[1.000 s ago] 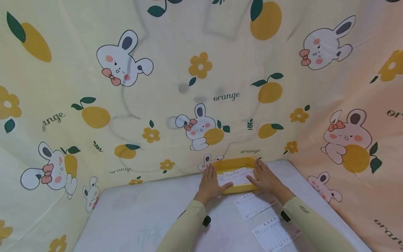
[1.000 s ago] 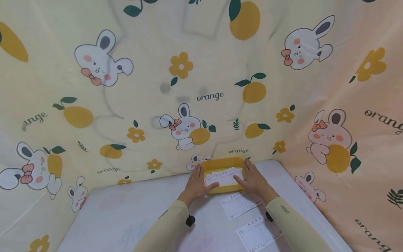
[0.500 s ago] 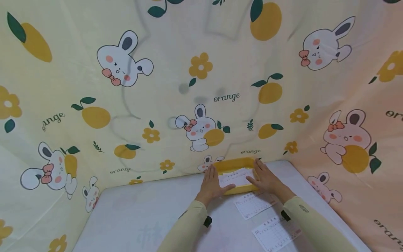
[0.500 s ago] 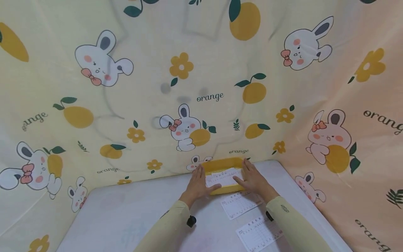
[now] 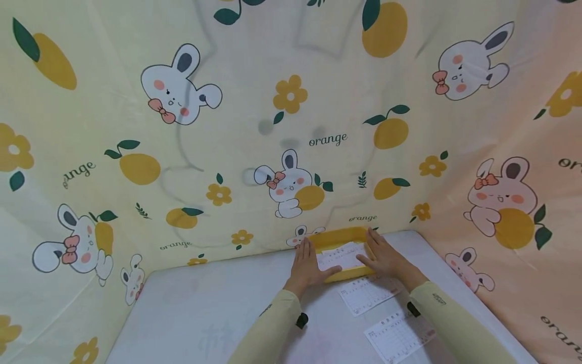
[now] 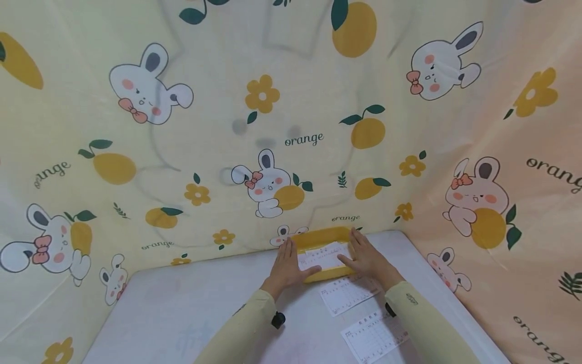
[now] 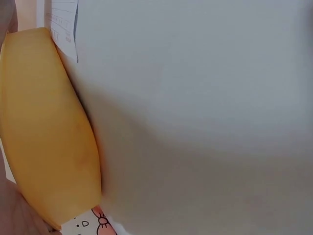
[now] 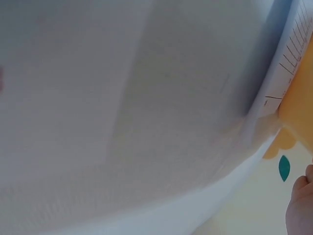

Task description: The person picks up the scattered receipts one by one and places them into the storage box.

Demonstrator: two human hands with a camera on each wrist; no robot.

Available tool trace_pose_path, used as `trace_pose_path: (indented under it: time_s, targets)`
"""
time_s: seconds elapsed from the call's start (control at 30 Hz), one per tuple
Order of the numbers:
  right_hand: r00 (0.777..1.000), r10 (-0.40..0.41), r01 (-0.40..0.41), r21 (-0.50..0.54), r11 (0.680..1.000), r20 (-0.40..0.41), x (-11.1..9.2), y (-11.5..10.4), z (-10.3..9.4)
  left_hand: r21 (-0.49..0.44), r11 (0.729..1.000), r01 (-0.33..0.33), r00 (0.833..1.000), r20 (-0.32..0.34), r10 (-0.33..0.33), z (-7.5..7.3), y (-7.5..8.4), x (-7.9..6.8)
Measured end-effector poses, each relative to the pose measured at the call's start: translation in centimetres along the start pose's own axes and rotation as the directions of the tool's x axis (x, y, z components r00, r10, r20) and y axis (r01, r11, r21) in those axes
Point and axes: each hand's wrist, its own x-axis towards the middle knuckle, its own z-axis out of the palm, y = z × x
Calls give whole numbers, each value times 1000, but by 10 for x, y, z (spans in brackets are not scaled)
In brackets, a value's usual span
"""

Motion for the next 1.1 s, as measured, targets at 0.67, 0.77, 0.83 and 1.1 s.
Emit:
trace_pose_path:
  time_s: [0.67, 0.77, 0.83, 1.1]
  targets:
    - [1000, 22, -22, 62, 998, 5, -6, -3, -2, -55, 998, 24, 1000, 13, -23, -1, 1, -3]
    - [998, 54, -56, 110, 992, 20, -11, -2, -3, -48, 999, 20, 1000, 22, -19, 0, 3, -5]
    - [997, 80, -82, 154, 985, 23, -15, 1, -3, -46, 999, 17, 1000, 26, -16, 0, 4, -5]
    - [992, 119, -94, 333, 938, -53, -41, 15, -8, -18, 999, 33, 999, 23, -33, -3, 3, -3]
